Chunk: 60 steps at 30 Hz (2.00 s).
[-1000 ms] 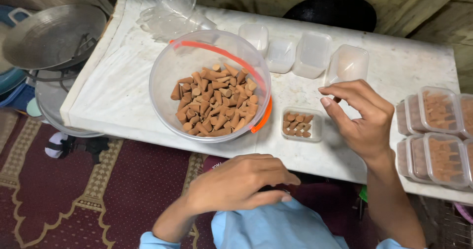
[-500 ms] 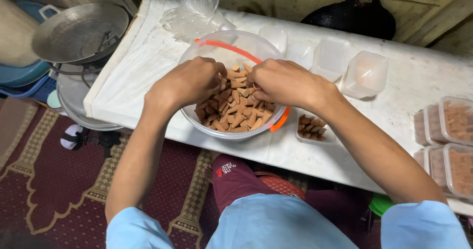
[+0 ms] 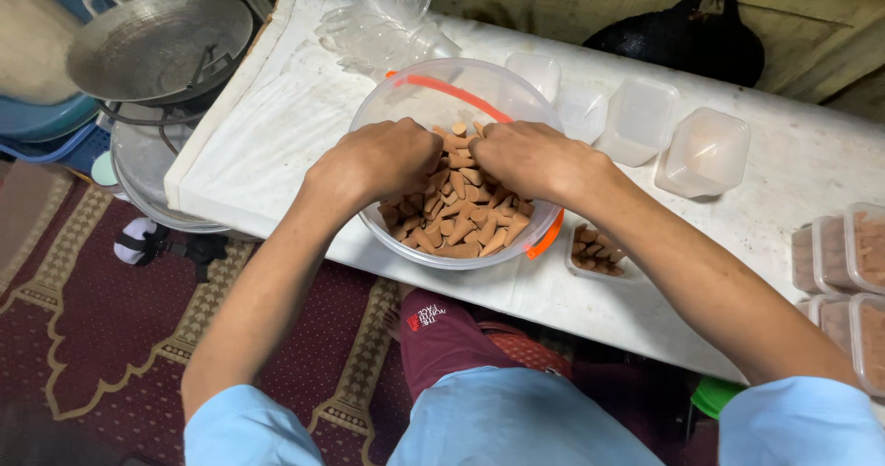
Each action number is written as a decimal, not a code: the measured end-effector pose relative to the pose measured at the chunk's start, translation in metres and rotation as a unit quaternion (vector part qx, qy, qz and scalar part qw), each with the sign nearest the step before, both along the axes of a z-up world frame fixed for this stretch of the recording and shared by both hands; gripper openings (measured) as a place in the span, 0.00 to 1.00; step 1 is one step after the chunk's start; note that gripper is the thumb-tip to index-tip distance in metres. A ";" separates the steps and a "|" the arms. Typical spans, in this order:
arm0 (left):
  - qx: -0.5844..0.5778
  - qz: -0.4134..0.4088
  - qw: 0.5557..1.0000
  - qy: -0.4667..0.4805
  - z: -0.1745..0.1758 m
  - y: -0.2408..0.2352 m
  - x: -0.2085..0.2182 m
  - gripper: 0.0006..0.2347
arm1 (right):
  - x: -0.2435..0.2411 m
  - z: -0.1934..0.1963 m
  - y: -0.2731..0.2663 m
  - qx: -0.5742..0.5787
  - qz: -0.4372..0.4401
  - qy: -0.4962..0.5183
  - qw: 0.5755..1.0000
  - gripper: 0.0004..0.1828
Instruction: The person transfers small, cone-shaped snacks from a large clear bucket into a small rectangular plastic container. They pick up the snacks by hand and arrange them neatly in rows within the container. The person continues this process until the small container is full, then places a lid on it.
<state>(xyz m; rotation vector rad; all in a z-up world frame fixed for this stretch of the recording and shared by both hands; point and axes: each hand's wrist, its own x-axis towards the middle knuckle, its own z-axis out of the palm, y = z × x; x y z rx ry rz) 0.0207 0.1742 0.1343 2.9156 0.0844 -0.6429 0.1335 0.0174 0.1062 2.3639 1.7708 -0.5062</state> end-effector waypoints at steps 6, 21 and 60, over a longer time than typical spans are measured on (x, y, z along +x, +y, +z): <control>-0.002 -0.050 0.999 0.017 0.002 -0.004 0.021 0.12 | -0.016 0.056 -0.028 0.045 -0.020 0.010 0.999 0.10; 0.106 -0.194 0.975 0.022 -0.088 -0.010 0.078 0.19 | -0.022 0.045 -0.063 0.169 0.025 0.018 0.985 0.05; -0.406 -0.042 0.879 -0.248 0.050 -0.056 -0.033 0.15 | -0.032 0.065 -0.133 0.462 -0.065 0.230 0.854 0.12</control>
